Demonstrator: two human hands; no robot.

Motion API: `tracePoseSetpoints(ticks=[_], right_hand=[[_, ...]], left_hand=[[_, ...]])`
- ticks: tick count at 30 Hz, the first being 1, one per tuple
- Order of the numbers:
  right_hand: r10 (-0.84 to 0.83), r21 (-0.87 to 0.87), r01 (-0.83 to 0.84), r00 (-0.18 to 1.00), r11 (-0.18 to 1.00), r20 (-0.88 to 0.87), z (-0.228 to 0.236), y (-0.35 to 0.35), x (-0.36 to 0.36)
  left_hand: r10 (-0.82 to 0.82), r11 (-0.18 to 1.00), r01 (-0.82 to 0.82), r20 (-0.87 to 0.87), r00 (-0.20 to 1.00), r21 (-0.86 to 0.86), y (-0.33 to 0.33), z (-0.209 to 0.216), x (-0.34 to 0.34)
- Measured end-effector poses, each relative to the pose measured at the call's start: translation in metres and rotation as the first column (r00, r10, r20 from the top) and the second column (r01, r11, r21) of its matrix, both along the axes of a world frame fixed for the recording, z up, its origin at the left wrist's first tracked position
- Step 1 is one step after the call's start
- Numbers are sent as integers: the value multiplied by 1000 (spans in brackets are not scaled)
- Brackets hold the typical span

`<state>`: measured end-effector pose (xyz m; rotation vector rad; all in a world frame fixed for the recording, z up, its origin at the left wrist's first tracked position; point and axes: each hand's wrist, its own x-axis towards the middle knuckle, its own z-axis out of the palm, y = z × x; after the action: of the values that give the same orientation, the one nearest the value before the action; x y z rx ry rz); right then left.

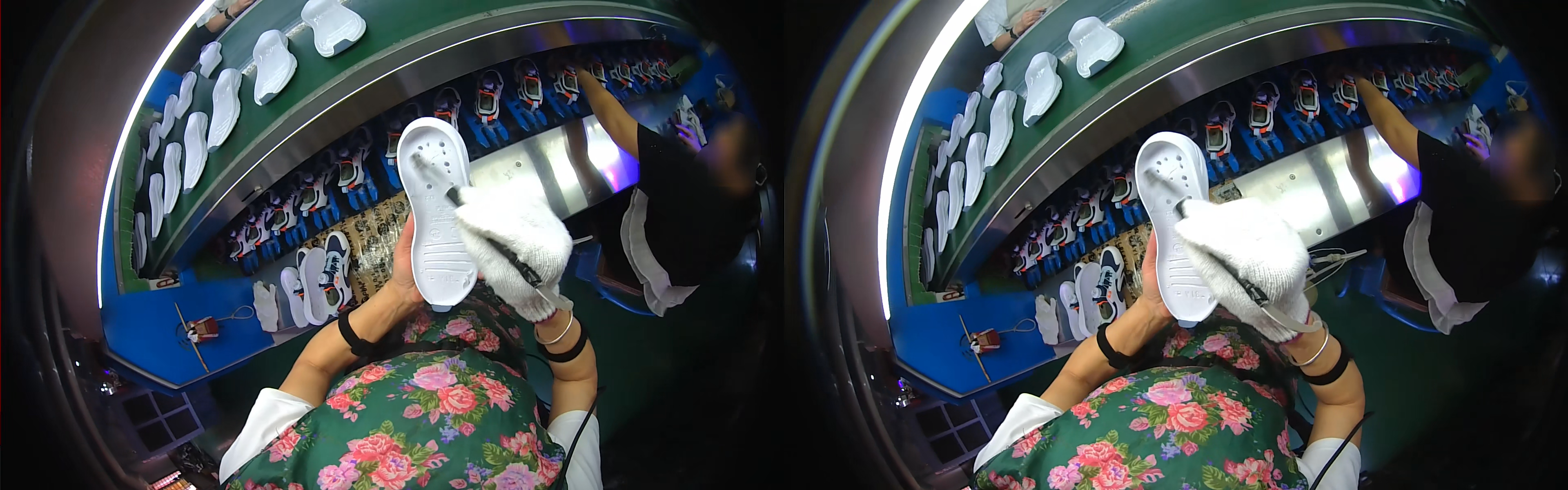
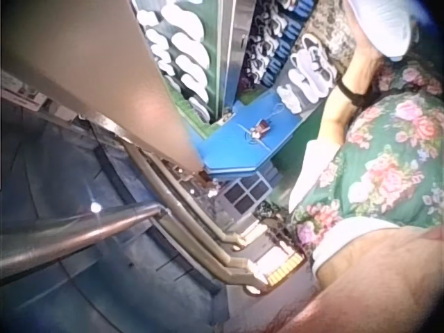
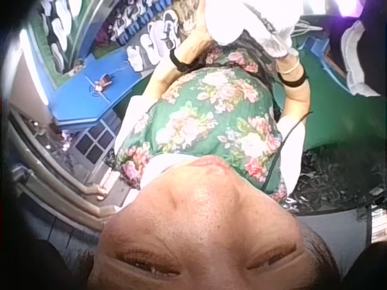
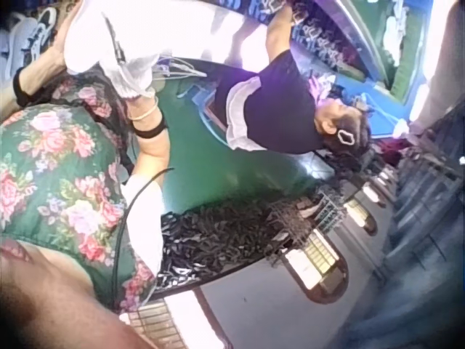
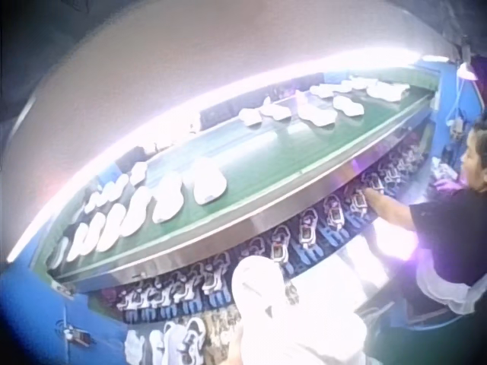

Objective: Applying glue or primer to the inner surface of shoe soles using a brush on a production line.

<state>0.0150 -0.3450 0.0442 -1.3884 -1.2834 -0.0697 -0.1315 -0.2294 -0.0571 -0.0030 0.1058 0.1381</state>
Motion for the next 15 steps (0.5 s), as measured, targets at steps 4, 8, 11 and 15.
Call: tracePoseSetpoints(ticks=[4,8,11,15], right_hand=[[-67,-54,88,949,995,307,0,0,-9],[175,2,-176,978,984,-110,-10,0,-9],[-50,47,52,997,998,-58,-17,2,5],[83,-40,-76,973,996,213,-29,2,-7]], left_hand=[[101,917,41,-329,939,397,1,17,7],[88,951,-64,-66,994,301,13,14,20],[127,980,-105,-122,984,168,14,21,27],[75,977,-76,15,997,198,22,19,35]])
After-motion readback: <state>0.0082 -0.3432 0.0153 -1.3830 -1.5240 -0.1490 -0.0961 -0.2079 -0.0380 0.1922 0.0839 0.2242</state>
